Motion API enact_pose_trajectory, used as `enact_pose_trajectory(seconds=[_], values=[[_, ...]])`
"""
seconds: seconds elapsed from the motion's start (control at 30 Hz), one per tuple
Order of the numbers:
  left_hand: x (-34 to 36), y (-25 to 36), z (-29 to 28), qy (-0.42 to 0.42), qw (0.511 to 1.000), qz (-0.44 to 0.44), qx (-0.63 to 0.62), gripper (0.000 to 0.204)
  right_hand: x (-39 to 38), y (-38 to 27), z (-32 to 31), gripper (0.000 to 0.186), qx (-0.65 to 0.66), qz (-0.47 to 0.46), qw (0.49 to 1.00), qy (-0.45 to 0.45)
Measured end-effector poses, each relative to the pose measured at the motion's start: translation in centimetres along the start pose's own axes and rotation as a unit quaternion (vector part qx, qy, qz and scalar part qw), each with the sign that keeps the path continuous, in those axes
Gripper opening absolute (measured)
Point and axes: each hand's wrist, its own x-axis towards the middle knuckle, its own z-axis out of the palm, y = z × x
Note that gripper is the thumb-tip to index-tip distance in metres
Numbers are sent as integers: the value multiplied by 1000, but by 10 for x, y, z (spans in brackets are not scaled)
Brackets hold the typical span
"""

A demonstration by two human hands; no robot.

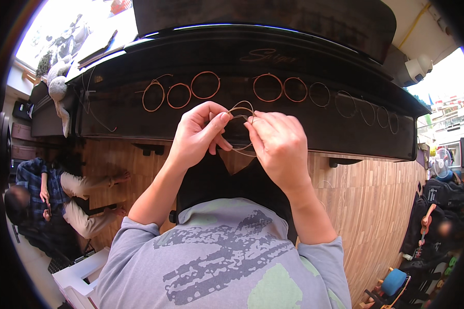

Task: The person repeatedly picks up a thin wire, bends it into a circular loop, and places it on the piano surface. The loops are arranged in a row as the person continues to form additional loops from the same wire.

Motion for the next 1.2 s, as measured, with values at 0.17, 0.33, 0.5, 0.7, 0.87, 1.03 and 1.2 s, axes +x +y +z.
enact_pose_trajectory(seconds=[0.17,0.33,0.5,0.7,0.87,1.03,1.2], values=[[-3,-3,1,-6,999,-5,-46,19,-4,-7,-5,9,59,88,993,-42],[-9,-4,8,-31,993,40,-109,17,0,-8,-12,18,336,293,892,-77],[-12,-8,7,-68,985,66,-145,14,1,-3,-18,24,406,284,867,-57],[-12,-10,1,-77,968,36,-235,16,4,26,-38,25,571,276,725,-269],[-8,-7,-10,-5,992,53,-114,13,-3,31,-30,32,622,277,710,-180],[-7,-10,-13,-38,996,74,-27,17,-3,23,-29,20,472,311,805,-179],[-5,7,-4,-36,966,199,164,47,4,10,-24,10,440,353,804,-187]])
